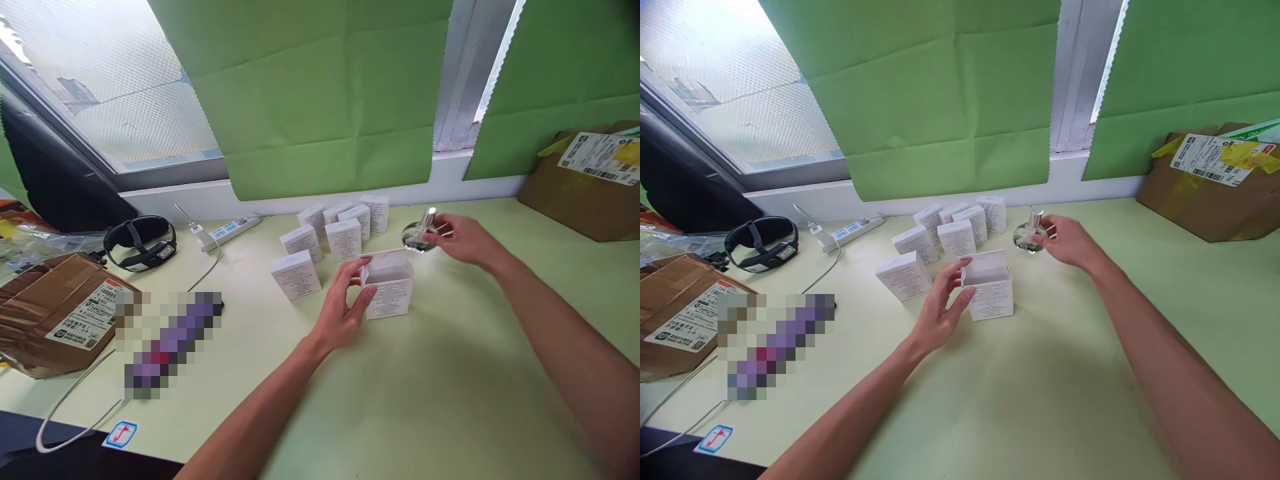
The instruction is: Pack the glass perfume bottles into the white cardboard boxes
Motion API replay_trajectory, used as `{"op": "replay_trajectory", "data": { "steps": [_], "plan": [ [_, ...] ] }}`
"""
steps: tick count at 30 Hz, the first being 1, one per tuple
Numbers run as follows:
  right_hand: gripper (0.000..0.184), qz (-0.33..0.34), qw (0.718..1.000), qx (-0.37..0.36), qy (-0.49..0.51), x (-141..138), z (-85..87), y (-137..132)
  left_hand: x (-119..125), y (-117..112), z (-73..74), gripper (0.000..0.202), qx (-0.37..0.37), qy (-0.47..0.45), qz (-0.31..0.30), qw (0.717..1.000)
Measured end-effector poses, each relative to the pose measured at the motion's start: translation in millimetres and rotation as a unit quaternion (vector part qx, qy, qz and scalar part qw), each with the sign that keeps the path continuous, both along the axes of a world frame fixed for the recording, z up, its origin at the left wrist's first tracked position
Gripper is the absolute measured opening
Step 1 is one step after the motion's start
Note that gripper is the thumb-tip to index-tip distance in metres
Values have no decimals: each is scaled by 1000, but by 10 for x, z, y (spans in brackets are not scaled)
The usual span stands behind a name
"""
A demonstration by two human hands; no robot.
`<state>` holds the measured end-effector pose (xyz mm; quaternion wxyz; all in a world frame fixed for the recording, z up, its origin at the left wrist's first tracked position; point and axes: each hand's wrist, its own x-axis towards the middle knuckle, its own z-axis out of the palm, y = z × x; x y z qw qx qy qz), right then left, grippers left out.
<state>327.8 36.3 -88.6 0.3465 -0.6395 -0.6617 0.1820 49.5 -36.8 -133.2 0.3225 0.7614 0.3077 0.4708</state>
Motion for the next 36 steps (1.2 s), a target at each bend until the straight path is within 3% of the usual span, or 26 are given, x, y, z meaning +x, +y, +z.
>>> {"op": "replay_trajectory", "data": {
  "steps": [3,5,9,11,13,17,23,36],
  "plan": [
    [34,1,999,24,31,89,415,-231,0,0,6,42,-7,-2,-5,1000],
    [35,40,993,47,104,95,636,-400,4,-3,16,41,-5,-1,-10,1000],
    [32,179,973,26,147,-81,834,-643,11,-5,17,41,-1,-1,-8,1000],
    [27,251,960,-5,125,-222,841,-698,10,1,-1,41,-2,-7,-7,1000],
    [25,281,955,-24,93,-344,827,-719,7,8,-22,42,-6,-13,-9,1000],
    [24,276,961,-13,18,-434,806,-721,5,19,-44,46,-21,-24,-11,999],
    [29,226,961,76,-138,-401,808,-728,22,14,-44,47,-28,-31,-8,999],
    [29,273,947,20,-166,-481,756,-739,15,11,-48,46,-34,-32,-13,999]
  ]
}}
